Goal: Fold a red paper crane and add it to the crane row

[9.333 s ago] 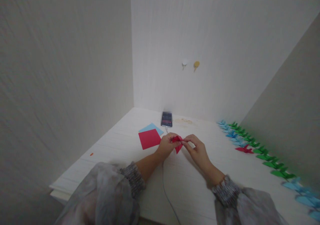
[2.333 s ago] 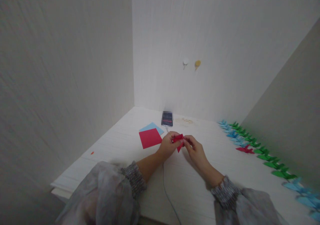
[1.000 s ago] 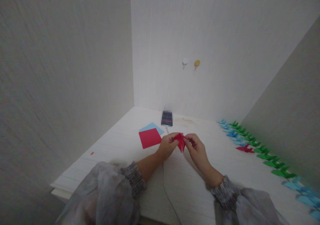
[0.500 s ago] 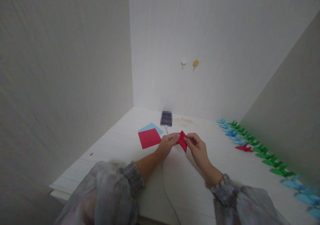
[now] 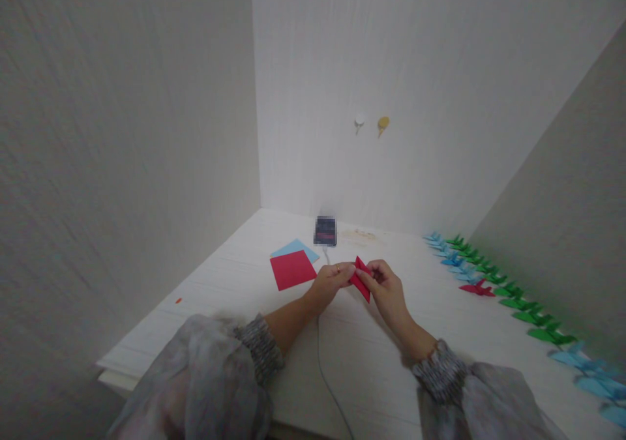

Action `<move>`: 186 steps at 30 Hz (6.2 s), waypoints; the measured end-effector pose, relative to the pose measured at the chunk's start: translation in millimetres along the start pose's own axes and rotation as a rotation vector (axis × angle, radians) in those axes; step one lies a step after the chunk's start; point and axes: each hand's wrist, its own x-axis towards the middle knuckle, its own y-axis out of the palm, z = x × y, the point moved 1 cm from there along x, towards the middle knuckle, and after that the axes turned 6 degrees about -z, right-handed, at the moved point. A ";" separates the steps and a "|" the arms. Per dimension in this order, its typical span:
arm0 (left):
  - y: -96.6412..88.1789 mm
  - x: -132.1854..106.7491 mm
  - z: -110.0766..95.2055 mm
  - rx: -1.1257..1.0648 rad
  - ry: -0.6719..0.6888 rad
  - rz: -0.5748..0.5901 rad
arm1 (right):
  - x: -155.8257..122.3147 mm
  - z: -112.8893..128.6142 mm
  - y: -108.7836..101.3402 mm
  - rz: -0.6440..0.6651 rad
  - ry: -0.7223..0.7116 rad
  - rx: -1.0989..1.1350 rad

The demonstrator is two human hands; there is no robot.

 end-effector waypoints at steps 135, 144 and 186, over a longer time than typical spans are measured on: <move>-9.4 3.6 10.7 0.435 -0.068 -0.094 | 13.5 18.9 -24.0 0.314 -0.150 -0.088; -8.3 3.2 9.0 0.436 -0.026 -0.146 | 11.6 13.9 -15.6 0.355 -0.217 -0.221; -9.5 2.8 10.6 0.377 0.130 -0.142 | 10.9 9.4 -8.1 0.240 0.038 -0.065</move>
